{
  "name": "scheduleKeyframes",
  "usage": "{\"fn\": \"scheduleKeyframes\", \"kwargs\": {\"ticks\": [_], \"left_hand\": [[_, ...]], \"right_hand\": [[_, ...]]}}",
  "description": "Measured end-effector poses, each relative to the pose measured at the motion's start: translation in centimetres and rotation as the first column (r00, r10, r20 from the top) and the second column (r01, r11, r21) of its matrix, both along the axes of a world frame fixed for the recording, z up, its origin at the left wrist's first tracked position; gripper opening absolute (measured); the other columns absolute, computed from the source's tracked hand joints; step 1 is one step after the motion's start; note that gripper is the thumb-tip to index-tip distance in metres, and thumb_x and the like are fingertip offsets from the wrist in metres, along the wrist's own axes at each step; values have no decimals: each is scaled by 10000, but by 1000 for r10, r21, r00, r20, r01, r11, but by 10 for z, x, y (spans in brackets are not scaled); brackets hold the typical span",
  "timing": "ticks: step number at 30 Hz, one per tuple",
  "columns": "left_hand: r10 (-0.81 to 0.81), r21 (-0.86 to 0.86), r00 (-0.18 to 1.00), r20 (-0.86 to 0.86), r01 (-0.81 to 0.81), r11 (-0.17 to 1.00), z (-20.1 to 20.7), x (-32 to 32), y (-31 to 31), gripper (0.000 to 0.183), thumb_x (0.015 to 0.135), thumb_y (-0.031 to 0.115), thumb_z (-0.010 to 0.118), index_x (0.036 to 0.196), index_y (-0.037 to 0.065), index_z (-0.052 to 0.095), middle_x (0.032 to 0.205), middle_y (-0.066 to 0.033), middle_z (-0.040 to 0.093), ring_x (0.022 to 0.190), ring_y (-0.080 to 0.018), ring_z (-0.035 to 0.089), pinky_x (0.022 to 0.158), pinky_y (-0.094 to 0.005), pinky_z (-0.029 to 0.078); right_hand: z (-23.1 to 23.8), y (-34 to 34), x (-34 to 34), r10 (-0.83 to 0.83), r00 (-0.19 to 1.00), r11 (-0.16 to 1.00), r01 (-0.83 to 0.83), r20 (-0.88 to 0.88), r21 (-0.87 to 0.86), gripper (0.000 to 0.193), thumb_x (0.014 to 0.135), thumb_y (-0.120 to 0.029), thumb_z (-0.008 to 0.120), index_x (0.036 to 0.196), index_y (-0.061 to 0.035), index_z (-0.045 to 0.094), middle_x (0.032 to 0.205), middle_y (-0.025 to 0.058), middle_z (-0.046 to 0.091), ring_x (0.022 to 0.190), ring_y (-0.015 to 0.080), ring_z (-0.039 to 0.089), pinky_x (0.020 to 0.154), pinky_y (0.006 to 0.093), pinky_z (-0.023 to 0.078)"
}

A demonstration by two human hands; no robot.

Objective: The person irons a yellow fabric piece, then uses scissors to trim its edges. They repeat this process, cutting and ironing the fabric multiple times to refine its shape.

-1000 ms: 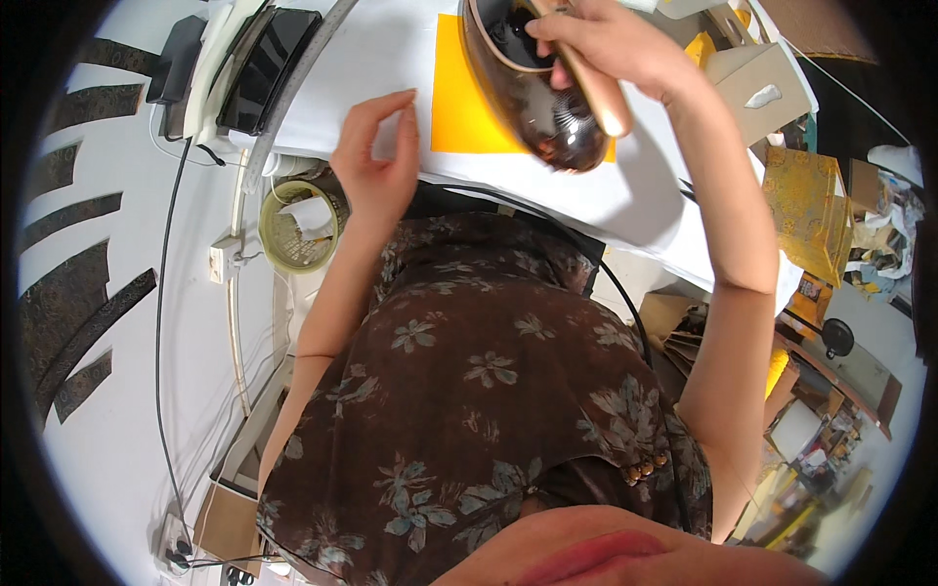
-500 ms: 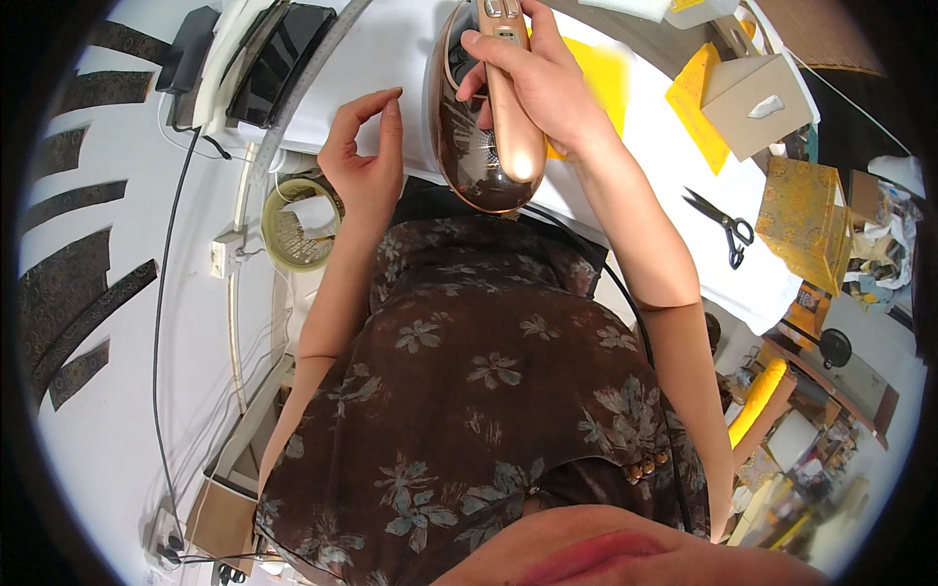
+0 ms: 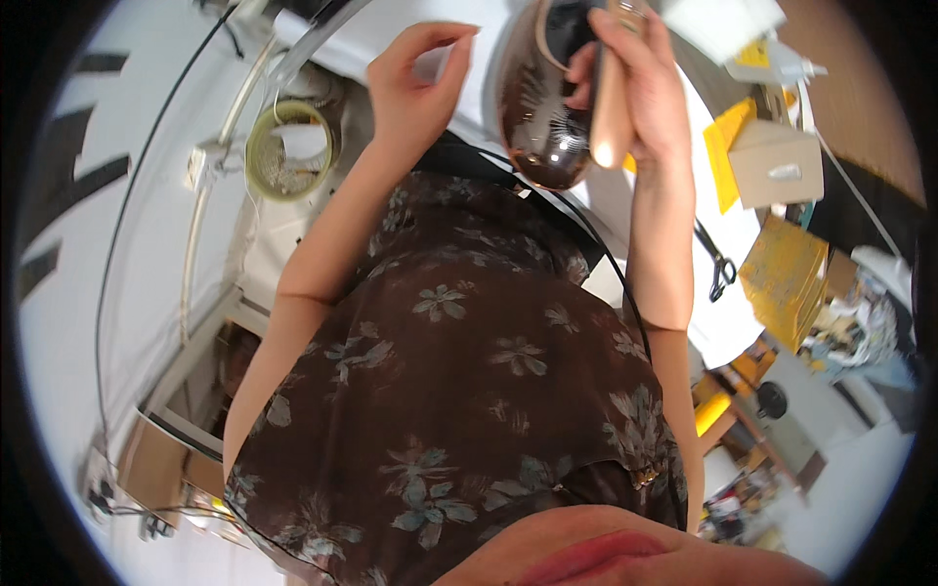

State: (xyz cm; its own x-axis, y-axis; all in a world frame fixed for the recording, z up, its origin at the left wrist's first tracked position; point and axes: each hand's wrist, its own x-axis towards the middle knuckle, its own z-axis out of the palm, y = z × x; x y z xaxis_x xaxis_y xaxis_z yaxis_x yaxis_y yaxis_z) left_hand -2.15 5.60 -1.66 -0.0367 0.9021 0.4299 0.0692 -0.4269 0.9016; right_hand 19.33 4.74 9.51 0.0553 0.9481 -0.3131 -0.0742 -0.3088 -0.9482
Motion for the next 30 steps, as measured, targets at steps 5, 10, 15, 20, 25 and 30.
{"fn": "scheduleKeyframes", "kwargs": {"ticks": [5, 10, 15, 20, 25, 30], "left_hand": [[-35, -72, 999, -39, 33, 997, -13, -5, -2, 131, 978, 48, 682, 1090, 29, 748, 997, -38, 755, 902, -101, 688, 811, -240, 534], [-9, -41, 1000, 3, 9, 999, -4, -10, -2, 115, 903, 38, 708, 1018, 24, 712, 918, -164, 705, 833, -326, 692, 764, -362, 541], [-159, -212, 987, -22, 150, 966, -2, -15, -2, 208, 926, 36, 659, 1133, 37, 678, 1006, -186, 703, 944, -368, 686, 826, -399, 542], [-103, -51, 990, -94, 99, 994, -7, -11, 1, 132, 950, 61, 692, 1076, 57, 730, 998, -76, 739, 873, -190, 709, 777, -286, 553], [-109, -43, 983, -149, 103, 994, -3, -7, 3, 122, 940, 65, 696, 1058, 64, 726, 996, -67, 735, 852, -195, 702, 731, -290, 550], [-57, 13, 975, -214, 62, 998, -2, -3, 2, 116, 922, 60, 701, 1030, 81, 738, 949, -50, 731, 780, -193, 665, 673, -292, 525]], "right_hand": [[13, -12, -14, -20, 992, 999, 13, 126, 53, 405, 1002, -315, 643, 1245, -33, 485, 768, 142, 668, 547, 193, 645, 537, 326, 594], [15, -19, -18, -54, 984, 999, 54, 170, 4, 310, 1006, -329, 623, 1079, -35, 556, 749, 134, 656, 568, 165, 632, 575, 310, 591], [17, -28, -24, -101, 979, 995, 100, 175, 17, 285, 1012, -303, 623, 1088, -46, 523, 733, 130, 637, 533, 164, 612, 527, 272, 560], [18, -26, -21, -143, 971, 990, 142, 193, 20, 271, 1014, -283, 625, 1094, -49, 515, 733, 128, 619, 515, 168, 595, 485, 255, 532], [18, -15, -13, -145, 977, 989, 143, 155, 22, 388, 988, -255, 642, 1269, -59, 459, 715, 102, 608, 511, 184, 594, 473, 294, 538], [18, -4, -5, -68, 982, 998, 69, 178, -4, 430, 981, -262, 656, 1294, -50, 451, 701, 98, 609, 490, 177, 587, 463, 285, 527]]}}
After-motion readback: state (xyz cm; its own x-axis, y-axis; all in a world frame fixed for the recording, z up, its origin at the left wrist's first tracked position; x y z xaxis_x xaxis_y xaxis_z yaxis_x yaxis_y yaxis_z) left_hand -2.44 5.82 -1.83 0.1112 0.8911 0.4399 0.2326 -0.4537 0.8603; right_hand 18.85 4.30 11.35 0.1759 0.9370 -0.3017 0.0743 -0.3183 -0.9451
